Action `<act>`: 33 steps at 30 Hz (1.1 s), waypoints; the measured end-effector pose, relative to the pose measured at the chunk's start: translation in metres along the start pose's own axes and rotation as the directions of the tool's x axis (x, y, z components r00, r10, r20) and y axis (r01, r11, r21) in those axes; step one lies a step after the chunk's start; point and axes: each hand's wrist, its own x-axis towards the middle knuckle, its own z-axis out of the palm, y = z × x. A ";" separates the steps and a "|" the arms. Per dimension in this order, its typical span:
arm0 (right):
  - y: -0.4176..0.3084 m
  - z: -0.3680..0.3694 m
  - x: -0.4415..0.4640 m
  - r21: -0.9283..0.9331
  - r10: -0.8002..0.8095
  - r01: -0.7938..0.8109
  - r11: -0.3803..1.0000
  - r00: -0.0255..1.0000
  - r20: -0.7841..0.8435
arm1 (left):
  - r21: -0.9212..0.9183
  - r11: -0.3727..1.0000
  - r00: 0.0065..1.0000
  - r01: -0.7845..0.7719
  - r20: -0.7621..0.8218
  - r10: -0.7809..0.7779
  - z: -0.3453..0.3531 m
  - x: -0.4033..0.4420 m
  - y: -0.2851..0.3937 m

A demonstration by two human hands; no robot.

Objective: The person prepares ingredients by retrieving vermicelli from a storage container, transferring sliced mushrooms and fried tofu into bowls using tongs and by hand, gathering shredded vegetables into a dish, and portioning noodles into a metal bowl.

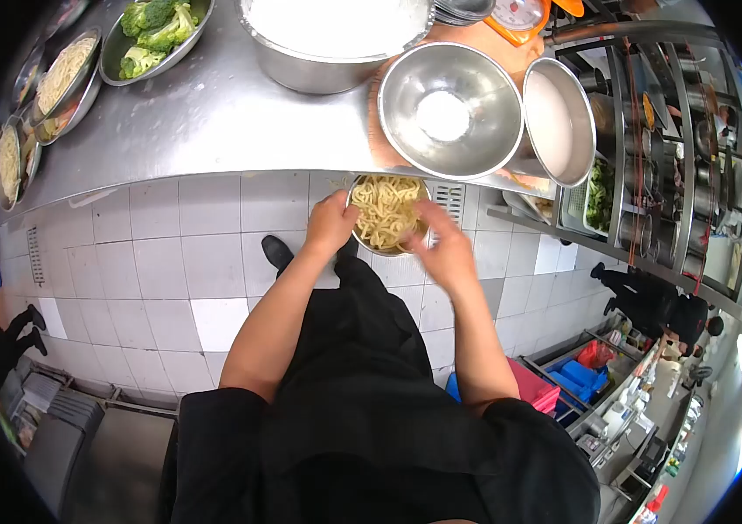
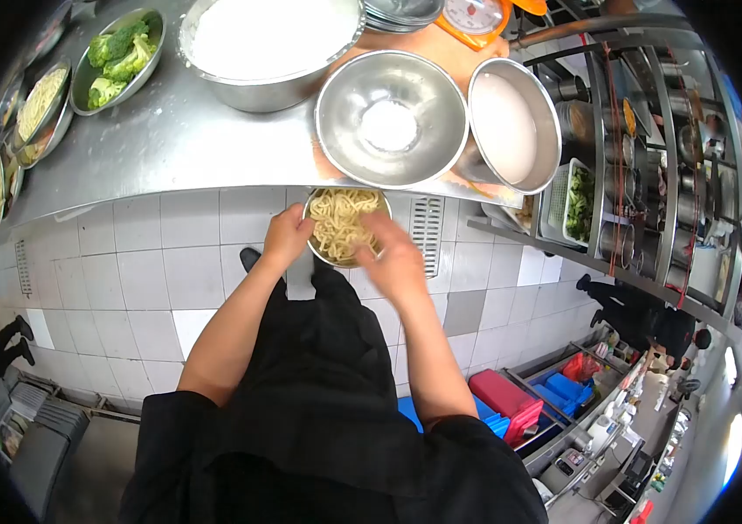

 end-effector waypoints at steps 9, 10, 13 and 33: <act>0.116 0.119 0.172 -0.540 -0.141 0.069 0.839 0.986 -0.093 | -0.032 0.999 0.998 -0.010 -0.065 0.008 -0.026 -0.022 -0.036; 0.110 0.127 0.188 -0.518 -0.041 -0.001 0.856 0.997 -0.070 | -0.003 1.000 0.997 -0.005 -0.081 0.005 -0.024 -0.021 -0.042; 0.108 0.128 0.198 -0.453 0.092 -0.113 0.885 0.993 -0.067 | 0.021 1.000 0.995 0.002 -0.105 0.000 -0.022 -0.021 -0.052; 0.131 0.088 0.166 0.751 0.467 -0.354 0.557 0.882 0.069 | -0.020 0.995 0.990 0.098 -0.099 -0.099 -0.009 -0.021 -0.032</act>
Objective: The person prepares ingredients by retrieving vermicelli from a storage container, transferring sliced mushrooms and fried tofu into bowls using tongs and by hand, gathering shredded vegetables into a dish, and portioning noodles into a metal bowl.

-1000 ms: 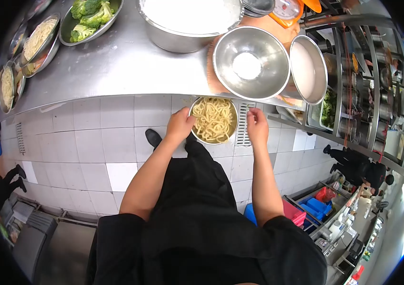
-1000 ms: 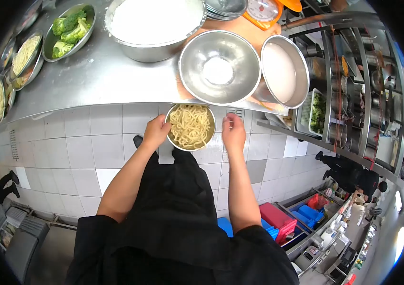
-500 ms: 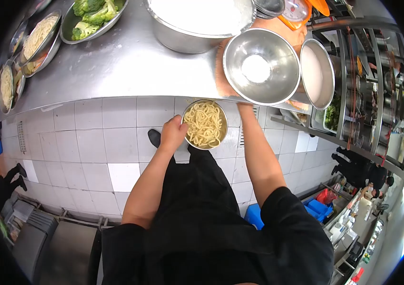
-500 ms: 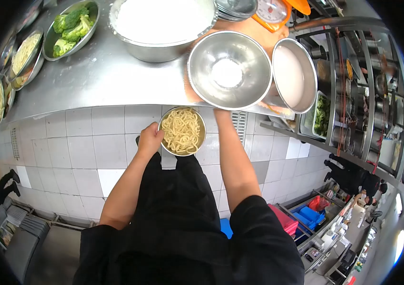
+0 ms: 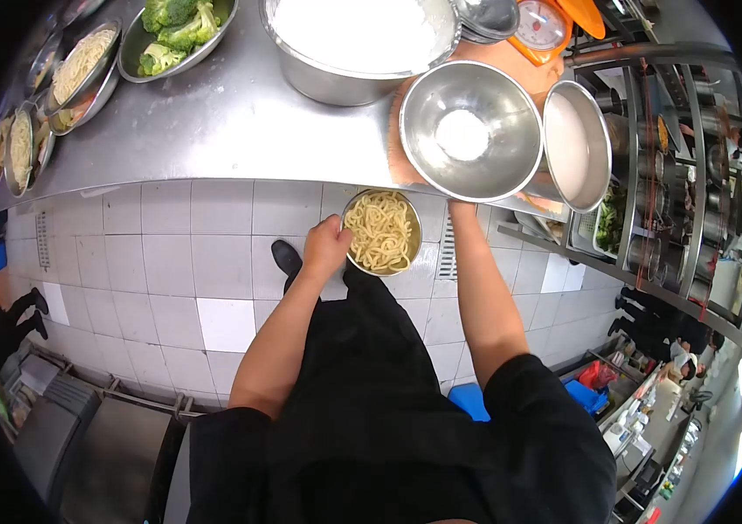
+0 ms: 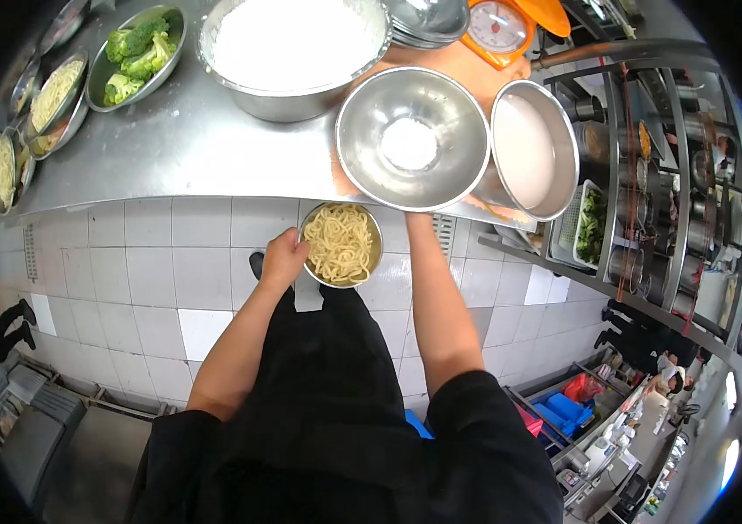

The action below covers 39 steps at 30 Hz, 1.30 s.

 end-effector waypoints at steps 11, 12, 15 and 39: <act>-0.094 -0.004 -0.236 0.467 -0.100 0.064 0.882 0.994 0.053 | 0.029 0.991 0.991 -0.130 0.020 0.129 0.008 0.008 0.008; -0.093 -0.004 -0.240 0.469 -0.098 0.065 0.881 0.994 0.047 | 0.020 0.992 0.991 -0.127 0.037 0.126 0.004 0.006 0.013; -0.079 -0.006 -0.236 -0.089 -0.289 0.293 0.952 0.956 0.055 | 0.036 0.989 0.986 -0.140 0.091 0.136 -0.012 -0.004 0.035; -0.487 -0.112 0.017 -0.659 -0.945 0.743 0.112 0.285 0.160 | -0.213 0.826 0.852 -0.522 -0.174 0.494 -0.057 0.216 0.523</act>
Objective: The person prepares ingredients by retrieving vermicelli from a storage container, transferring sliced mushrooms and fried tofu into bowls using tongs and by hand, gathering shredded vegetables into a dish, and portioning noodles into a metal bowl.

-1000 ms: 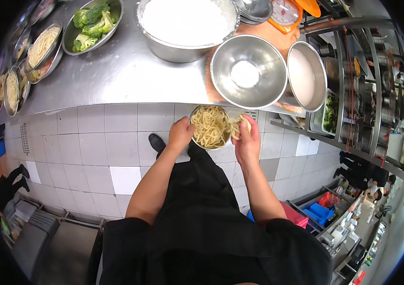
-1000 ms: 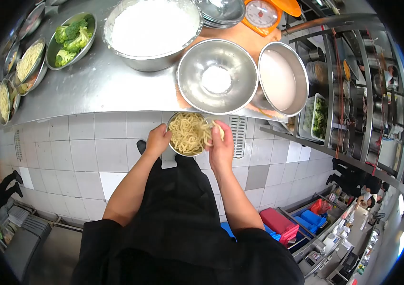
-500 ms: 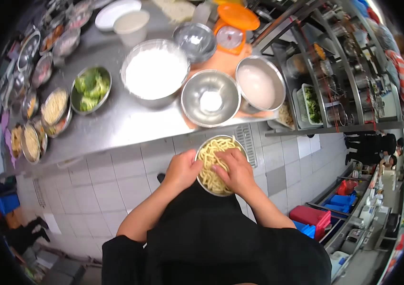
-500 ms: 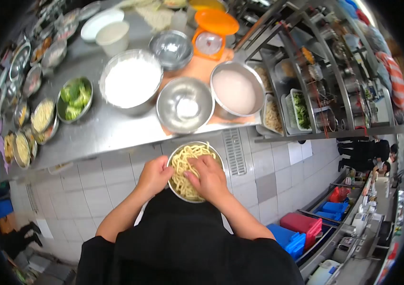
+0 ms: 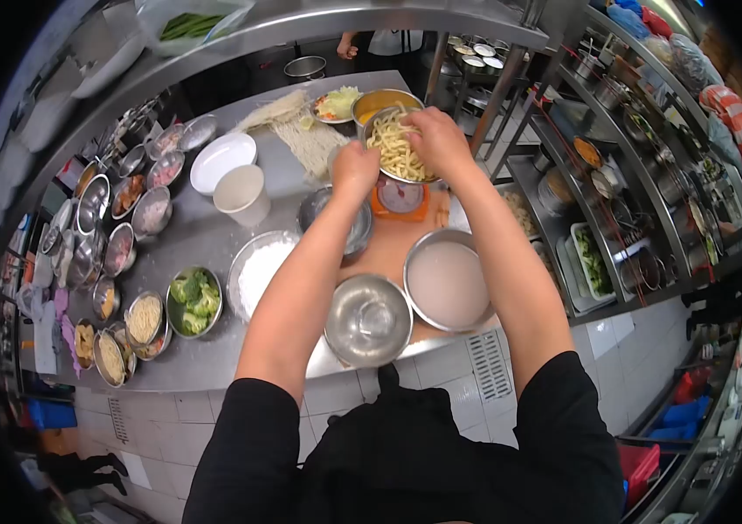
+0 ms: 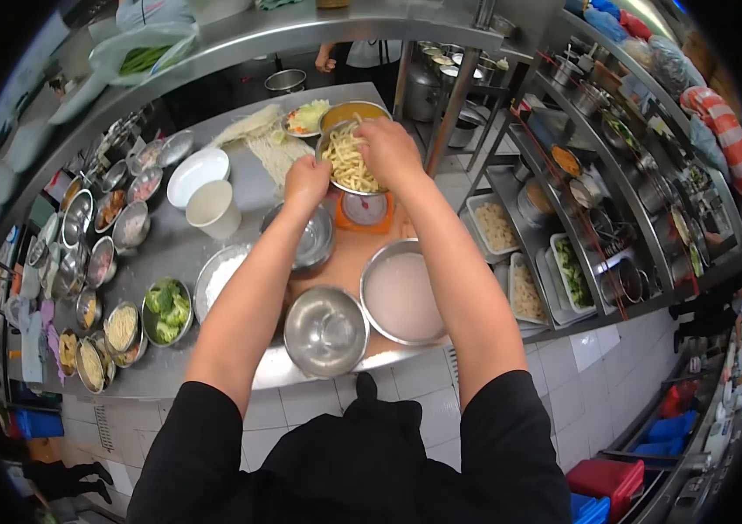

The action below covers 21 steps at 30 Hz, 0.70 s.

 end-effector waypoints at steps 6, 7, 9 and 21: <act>0.030 0.010 0.023 0.141 0.023 -0.021 0.990 1.000 -0.013 | -0.060 0.982 0.983 0.179 0.055 -0.176 0.025 0.044 -0.048; 0.030 0.010 0.025 0.204 0.018 -0.009 0.979 0.999 -0.041 | -0.083 0.973 0.974 0.214 0.095 -0.206 0.025 0.046 -0.050; 0.036 0.016 0.027 0.208 0.014 -0.006 0.978 0.999 -0.036 | -0.101 0.962 0.962 0.252 0.135 -0.238 0.024 0.048 -0.049; 0.039 0.022 0.026 -0.021 -0.007 0.012 1.000 0.973 0.230 | -0.132 0.938 0.942 0.320 0.146 -0.301 0.007 0.032 -0.035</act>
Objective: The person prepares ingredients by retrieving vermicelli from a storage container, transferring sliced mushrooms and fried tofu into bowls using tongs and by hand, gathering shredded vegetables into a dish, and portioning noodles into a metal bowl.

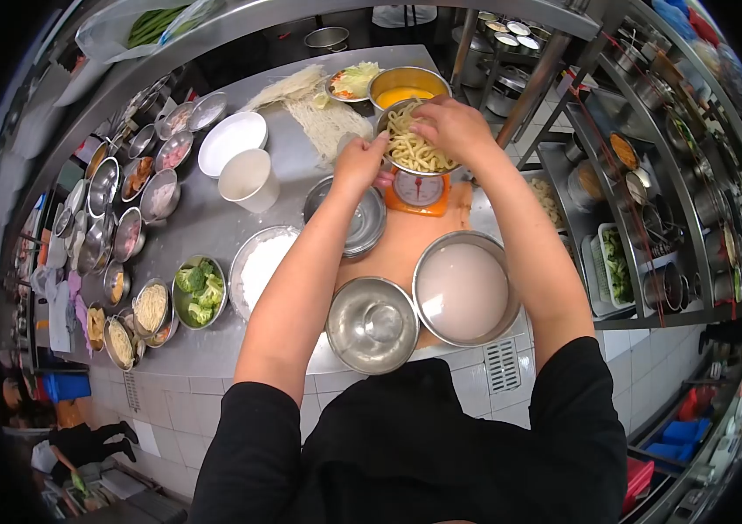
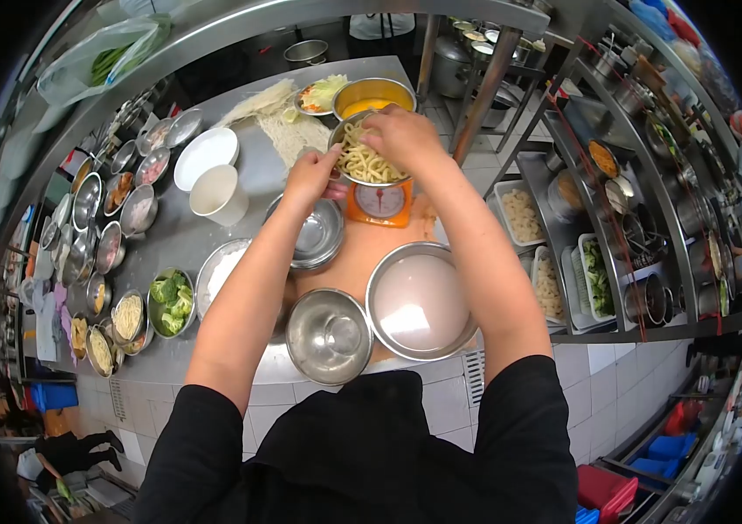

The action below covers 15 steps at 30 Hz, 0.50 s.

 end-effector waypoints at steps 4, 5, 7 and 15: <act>-0.007 -0.009 0.002 -0.075 0.010 0.004 0.997 0.982 0.188 | 0.057 0.997 0.999 -0.047 0.016 0.046 0.007 0.008 -0.005; -0.009 -0.009 0.005 -0.075 0.011 0.007 0.997 0.970 0.244 | 0.034 0.996 0.997 -0.081 0.017 0.081 0.009 0.015 -0.011; -0.013 -0.003 0.003 -0.077 -0.039 0.053 0.996 0.983 0.181 | 0.145 0.977 0.982 -0.158 -0.077 0.170 0.008 0.017 -0.009; -0.083 0.005 0.055 -0.123 -0.250 0.229 0.966 0.948 -0.196 | -0.099 0.976 0.973 -0.194 -0.144 0.179 -0.082 -0.007 0.043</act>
